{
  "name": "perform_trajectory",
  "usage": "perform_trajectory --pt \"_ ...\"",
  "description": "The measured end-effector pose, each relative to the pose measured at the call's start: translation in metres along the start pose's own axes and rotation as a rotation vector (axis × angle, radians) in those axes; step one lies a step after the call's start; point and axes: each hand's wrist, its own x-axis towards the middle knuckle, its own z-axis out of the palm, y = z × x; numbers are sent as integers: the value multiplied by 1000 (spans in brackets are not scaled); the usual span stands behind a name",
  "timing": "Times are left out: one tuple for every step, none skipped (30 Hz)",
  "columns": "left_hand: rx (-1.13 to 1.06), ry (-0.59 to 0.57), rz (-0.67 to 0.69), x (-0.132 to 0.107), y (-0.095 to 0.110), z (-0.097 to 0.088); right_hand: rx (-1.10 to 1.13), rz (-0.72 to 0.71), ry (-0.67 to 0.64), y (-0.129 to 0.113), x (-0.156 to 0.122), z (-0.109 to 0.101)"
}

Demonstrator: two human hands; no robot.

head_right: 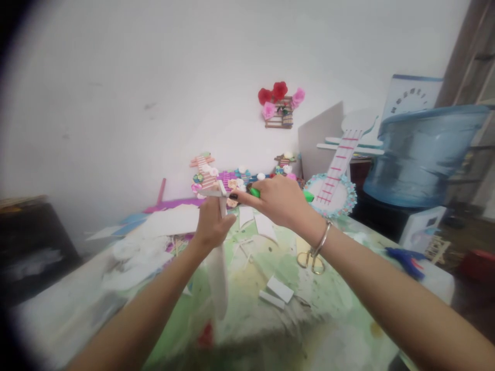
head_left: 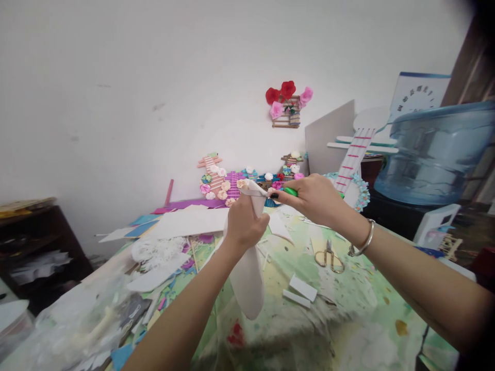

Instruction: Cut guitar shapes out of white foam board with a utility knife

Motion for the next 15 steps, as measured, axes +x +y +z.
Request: perform_trajectory --pt "-1 0 2 0 0 0 -1 -3 -3 0 0 0" --pt "-4 1 8 0 0 0 -4 -4 -7 0 0 0" --pt "-7 0 13 0 0 0 -8 -1 -12 0 0 -1" --pt "-6 -2 15 0 0 0 -16 4 -18 -1 1 -1" --pt "-5 -3 14 0 0 1 -26 10 -23 -1 1 -2" --pt "-5 -2 12 1 0 1 -37 16 -30 -2 1 -2" --pt "-8 0 12 1 0 1 -49 18 -37 -2 1 -3" --pt "-12 2 16 1 0 1 -61 19 -44 -3 1 -3" --pt "-15 4 22 1 0 1 -73 17 -53 -3 1 -3" --pt "-15 7 27 1 0 1 -82 16 -62 -4 2 -3" --pt "-13 9 30 1 -1 1 -87 14 -69 -4 2 -4" --pt "-11 12 28 1 -1 1 -88 10 -75 -4 3 -3" --pt "-15 16 23 1 -1 1 -85 6 -79 -4 3 -3" --pt "-28 21 19 0 -2 0 -81 2 -82 -5 3 -3" --pt "-50 29 17 0 -3 0 -78 -2 -82 -5 4 -2"
